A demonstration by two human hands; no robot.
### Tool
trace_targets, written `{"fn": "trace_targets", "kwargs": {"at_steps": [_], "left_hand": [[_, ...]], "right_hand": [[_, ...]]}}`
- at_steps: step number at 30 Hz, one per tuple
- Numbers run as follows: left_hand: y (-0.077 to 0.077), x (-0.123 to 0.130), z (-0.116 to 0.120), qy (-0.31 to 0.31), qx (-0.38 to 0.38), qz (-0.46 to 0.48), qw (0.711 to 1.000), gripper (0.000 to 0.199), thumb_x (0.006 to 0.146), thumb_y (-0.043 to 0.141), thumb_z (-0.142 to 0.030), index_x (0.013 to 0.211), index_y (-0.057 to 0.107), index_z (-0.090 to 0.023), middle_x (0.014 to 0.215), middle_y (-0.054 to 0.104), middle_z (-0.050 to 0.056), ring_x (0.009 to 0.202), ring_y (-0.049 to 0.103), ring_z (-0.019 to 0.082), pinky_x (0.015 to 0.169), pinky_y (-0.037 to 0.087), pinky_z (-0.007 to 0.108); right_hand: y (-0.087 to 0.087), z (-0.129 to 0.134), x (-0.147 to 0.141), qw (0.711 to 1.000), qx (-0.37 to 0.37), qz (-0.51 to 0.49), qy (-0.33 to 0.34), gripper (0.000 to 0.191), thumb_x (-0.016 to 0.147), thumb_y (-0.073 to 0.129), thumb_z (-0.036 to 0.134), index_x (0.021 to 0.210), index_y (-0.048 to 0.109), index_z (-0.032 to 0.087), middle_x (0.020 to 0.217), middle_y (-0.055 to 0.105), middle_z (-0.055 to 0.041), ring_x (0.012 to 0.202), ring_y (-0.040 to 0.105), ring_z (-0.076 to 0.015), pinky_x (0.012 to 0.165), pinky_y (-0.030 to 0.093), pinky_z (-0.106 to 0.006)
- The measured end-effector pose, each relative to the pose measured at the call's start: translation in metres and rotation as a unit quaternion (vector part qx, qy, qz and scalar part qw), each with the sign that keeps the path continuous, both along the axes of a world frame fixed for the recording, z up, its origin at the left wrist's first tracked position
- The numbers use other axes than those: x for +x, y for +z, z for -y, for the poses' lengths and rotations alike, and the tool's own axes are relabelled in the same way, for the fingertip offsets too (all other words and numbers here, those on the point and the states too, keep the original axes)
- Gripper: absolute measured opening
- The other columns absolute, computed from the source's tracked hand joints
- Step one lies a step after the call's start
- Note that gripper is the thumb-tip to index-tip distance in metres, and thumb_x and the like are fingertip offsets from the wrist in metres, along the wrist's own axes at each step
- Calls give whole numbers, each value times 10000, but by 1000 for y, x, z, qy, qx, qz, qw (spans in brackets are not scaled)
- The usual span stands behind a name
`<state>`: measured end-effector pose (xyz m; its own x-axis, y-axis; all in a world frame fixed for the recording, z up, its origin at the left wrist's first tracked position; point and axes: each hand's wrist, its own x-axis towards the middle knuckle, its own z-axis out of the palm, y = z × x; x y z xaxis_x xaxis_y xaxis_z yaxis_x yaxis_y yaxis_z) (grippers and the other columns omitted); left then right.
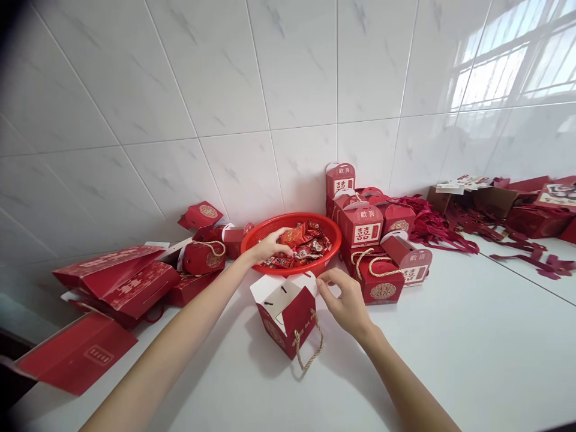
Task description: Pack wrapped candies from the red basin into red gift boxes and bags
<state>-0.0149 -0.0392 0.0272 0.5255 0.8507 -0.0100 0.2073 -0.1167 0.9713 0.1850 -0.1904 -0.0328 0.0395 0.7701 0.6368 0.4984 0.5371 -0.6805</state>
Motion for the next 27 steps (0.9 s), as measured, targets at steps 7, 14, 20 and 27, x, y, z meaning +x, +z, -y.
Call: {"fn": "trace_targets", "kwargs": {"at_steps": [7, 14, 20, 27], "left_hand": [[-1, -11, -2, 12, -78, 102, 992, 544, 572, 866, -167, 1071, 650, -146, 911, 703, 42, 781, 655, 151, 720, 543, 292], [-2, -9, 0, 33, -93, 134, 986, 532, 641, 885, -221, 1105, 634, -154, 1014, 704, 57, 765, 659, 127, 621, 533, 228], [-7, -11, -3, 28, -71, 175, 982, 622, 549, 860, -61, 1107, 607, -167, 961, 720, 27, 765, 693, 152, 705, 582, 291], [-14, -12, -10, 40, -38, 209, 976, 658, 475, 891, -58, 1065, 616, -156, 910, 735, 29, 754, 703, 171, 747, 576, 324]], "right_hand": [[-1, 0, -1, 1000, -6, 2, 2, 283, 951, 529, 403, 751, 631, 230, 740, 703, -36, 676, 637, -192, 646, 508, -314], [-3, -1, -1, 1000, 0, 1, -4, 238, 942, 543, 351, 765, 640, 225, 746, 710, -26, 676, 646, -186, 653, 514, -305], [-5, -2, -2, 1000, 3, 0, -9, 207, 926, 552, 318, 767, 650, 227, 750, 718, -21, 675, 649, -178, 633, 508, -288], [-5, -7, -3, 998, -4, -68, -16, 168, 886, 580, 349, 878, 687, 221, 861, 752, -52, 775, 694, -206, 711, 552, -320]]}}
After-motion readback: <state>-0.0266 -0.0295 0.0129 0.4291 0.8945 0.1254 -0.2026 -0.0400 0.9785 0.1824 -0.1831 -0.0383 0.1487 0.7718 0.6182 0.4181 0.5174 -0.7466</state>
